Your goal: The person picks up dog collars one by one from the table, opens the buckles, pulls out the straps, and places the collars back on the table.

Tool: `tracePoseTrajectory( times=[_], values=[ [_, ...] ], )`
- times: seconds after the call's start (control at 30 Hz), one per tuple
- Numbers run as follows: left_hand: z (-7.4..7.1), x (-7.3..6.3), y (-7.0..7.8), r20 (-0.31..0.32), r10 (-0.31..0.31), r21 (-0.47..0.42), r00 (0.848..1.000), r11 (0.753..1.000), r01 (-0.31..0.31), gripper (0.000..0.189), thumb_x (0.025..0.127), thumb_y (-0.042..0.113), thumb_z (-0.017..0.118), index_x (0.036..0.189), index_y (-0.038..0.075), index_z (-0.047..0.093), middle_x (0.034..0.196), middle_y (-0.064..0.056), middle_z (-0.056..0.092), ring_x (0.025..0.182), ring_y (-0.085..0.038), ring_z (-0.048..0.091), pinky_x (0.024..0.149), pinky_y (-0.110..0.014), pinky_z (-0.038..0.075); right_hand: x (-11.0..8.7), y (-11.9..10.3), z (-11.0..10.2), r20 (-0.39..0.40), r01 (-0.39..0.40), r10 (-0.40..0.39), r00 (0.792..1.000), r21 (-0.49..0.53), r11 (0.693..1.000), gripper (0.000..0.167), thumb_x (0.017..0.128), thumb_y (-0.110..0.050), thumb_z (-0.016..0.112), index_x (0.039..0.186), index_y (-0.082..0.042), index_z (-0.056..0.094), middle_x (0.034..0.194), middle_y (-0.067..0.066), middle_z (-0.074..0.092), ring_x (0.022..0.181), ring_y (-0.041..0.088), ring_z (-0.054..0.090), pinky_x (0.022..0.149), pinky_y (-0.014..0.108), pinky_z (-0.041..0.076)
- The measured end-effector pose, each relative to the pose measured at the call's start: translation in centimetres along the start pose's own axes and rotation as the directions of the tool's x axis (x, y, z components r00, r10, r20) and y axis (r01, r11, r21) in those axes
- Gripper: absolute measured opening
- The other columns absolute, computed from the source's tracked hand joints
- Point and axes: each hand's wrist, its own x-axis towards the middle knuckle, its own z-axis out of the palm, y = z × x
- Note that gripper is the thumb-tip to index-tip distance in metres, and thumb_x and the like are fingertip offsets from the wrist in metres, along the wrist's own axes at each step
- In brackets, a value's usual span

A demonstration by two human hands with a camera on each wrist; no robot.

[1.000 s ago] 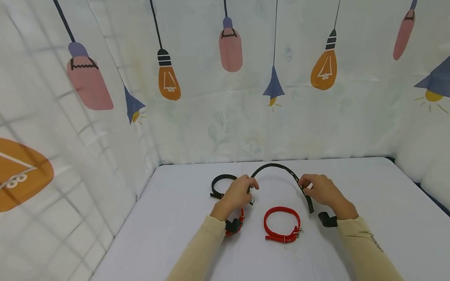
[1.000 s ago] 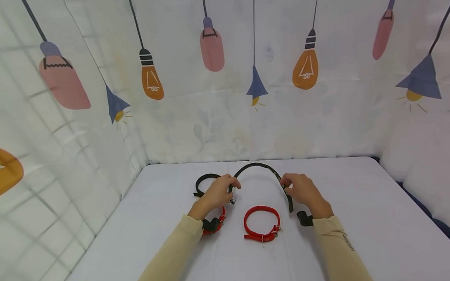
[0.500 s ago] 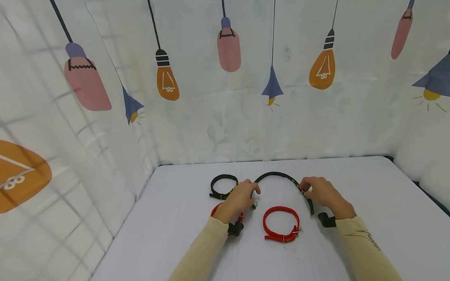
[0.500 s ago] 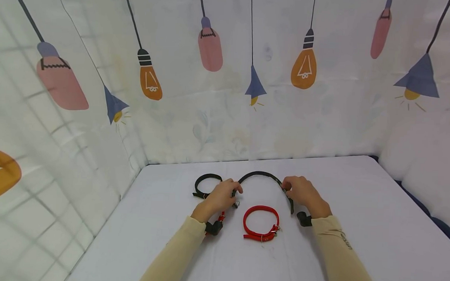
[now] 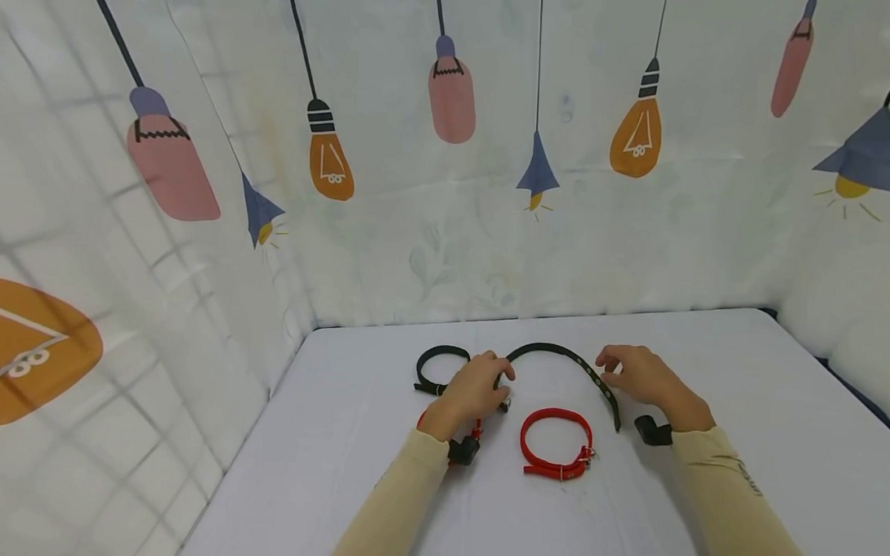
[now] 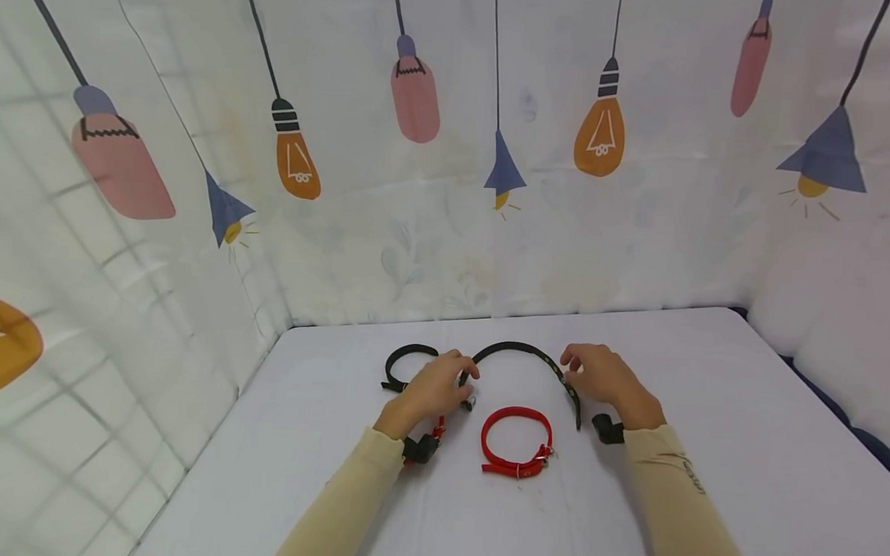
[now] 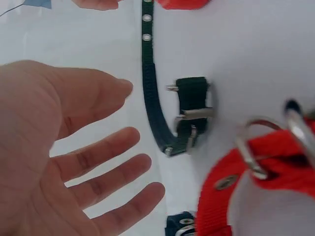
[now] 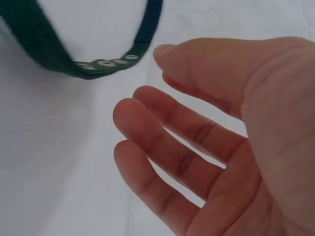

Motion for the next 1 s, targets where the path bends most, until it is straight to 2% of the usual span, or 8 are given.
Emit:
tracePoseTrajectory(
  times=[0.23, 0.33, 0.43, 0.57, 0.7, 0.77, 0.87, 1.0],
  values=[
    [-2.4, -0.7, 1.4, -0.033, 0.122, -0.112, 0.992, 0.986, -0.125, 0.020, 0.102, 0.020, 0.063, 0.120, 0.014, 0.070, 0.120, -0.005, 0.068, 0.115, -0.024, 0.064, 0.098, -0.036, 0.053, -0.6, -1.7, -2.0, -0.066, 0.075, -0.072, 0.995, 0.045, 0.996, 0.021, 0.099, -0.014, 0.065, 0.118, -0.005, 0.068, 0.104, 0.010, 0.070, 0.092, 0.025, 0.063, 0.070, 0.033, 0.053],
    [-2.9, -1.0, 1.8, -0.053, 0.160, -0.141, 0.986, 0.976, -0.166, 0.018, 0.102, 0.019, 0.064, 0.118, 0.015, 0.071, 0.114, 0.000, 0.069, 0.113, -0.023, 0.065, 0.097, -0.034, 0.054, -1.1, -2.4, -2.1, -0.048, 0.122, -0.119, 0.992, 0.074, 0.990, 0.019, 0.099, -0.014, 0.066, 0.117, -0.008, 0.069, 0.101, 0.006, 0.071, 0.089, 0.020, 0.063, 0.069, 0.031, 0.052],
    [-2.7, -1.5, 2.2, -0.051, 0.195, -0.138, 0.979, 0.970, -0.201, 0.017, 0.100, 0.019, 0.067, 0.116, 0.016, 0.072, 0.111, 0.005, 0.070, 0.109, -0.018, 0.064, 0.094, -0.029, 0.054, -1.8, -2.9, -1.6, 0.008, 0.163, -0.166, 0.986, 0.121, 0.979, 0.018, 0.098, -0.014, 0.068, 0.116, -0.010, 0.069, 0.099, 0.003, 0.071, 0.085, 0.015, 0.061, 0.067, 0.027, 0.053],
    [-1.7, -2.2, 2.5, 0.033, 0.261, -0.098, 0.965, 0.962, -0.256, 0.016, 0.098, 0.019, 0.070, 0.113, 0.018, 0.074, 0.108, 0.007, 0.071, 0.104, -0.014, 0.064, 0.088, -0.021, 0.053, -3.1, -2.9, -0.3, 0.096, 0.202, -0.224, 0.970, 0.193, 0.960, 0.019, 0.096, -0.013, 0.070, 0.115, -0.009, 0.069, 0.099, 0.001, 0.070, 0.081, 0.011, 0.061, 0.066, 0.024, 0.054],
    [-0.7, -2.9, 2.7, 0.159, 0.302, -0.065, 0.940, 0.953, -0.295, 0.014, 0.097, 0.017, 0.072, 0.110, 0.020, 0.077, 0.105, 0.010, 0.071, 0.101, -0.010, 0.065, 0.087, -0.017, 0.051, -4.1, -2.5, 1.2, 0.167, 0.239, -0.279, 0.946, 0.224, 0.945, 0.018, 0.094, -0.012, 0.072, 0.113, -0.012, 0.070, 0.103, 0.000, 0.071, 0.080, 0.007, 0.060, 0.068, 0.023, 0.054],
    [-0.4, -3.2, 2.9, 0.203, 0.310, -0.063, 0.929, 0.951, -0.304, 0.013, 0.097, 0.016, 0.072, 0.108, 0.020, 0.078, 0.104, 0.011, 0.072, 0.100, -0.009, 0.064, 0.087, -0.016, 0.050, -4.3, -2.3, 1.9, 0.195, 0.255, -0.300, 0.934, 0.226, 0.940, 0.017, 0.094, -0.011, 0.073, 0.110, -0.015, 0.072, 0.105, -0.002, 0.070, 0.080, 0.006, 0.061, 0.070, 0.022, 0.055],
    [0.0, -3.3, 3.0, 0.236, 0.324, -0.058, 0.916, 0.946, -0.319, 0.012, 0.096, 0.014, 0.072, 0.104, 0.020, 0.079, 0.101, 0.013, 0.073, 0.098, -0.009, 0.063, 0.087, -0.015, 0.049, -4.5, -2.2, 2.7, 0.234, 0.274, -0.325, 0.916, 0.225, 0.935, 0.016, 0.092, -0.010, 0.074, 0.106, -0.019, 0.073, 0.104, -0.005, 0.069, 0.080, 0.004, 0.060, 0.073, 0.022, 0.055],
    [0.6, -3.3, 2.9, 0.253, 0.346, -0.062, 0.903, 0.938, -0.342, 0.012, 0.095, 0.013, 0.073, 0.098, 0.021, 0.081, 0.094, 0.017, 0.073, 0.093, -0.005, 0.063, 0.086, -0.014, 0.048, -4.6, -2.1, 3.5, 0.273, 0.283, -0.329, 0.904, 0.194, 0.939, 0.018, 0.091, -0.009, 0.074, 0.101, -0.023, 0.074, 0.099, -0.011, 0.065, 0.083, 0.002, 0.058, 0.074, 0.022, 0.053]
  ],
)
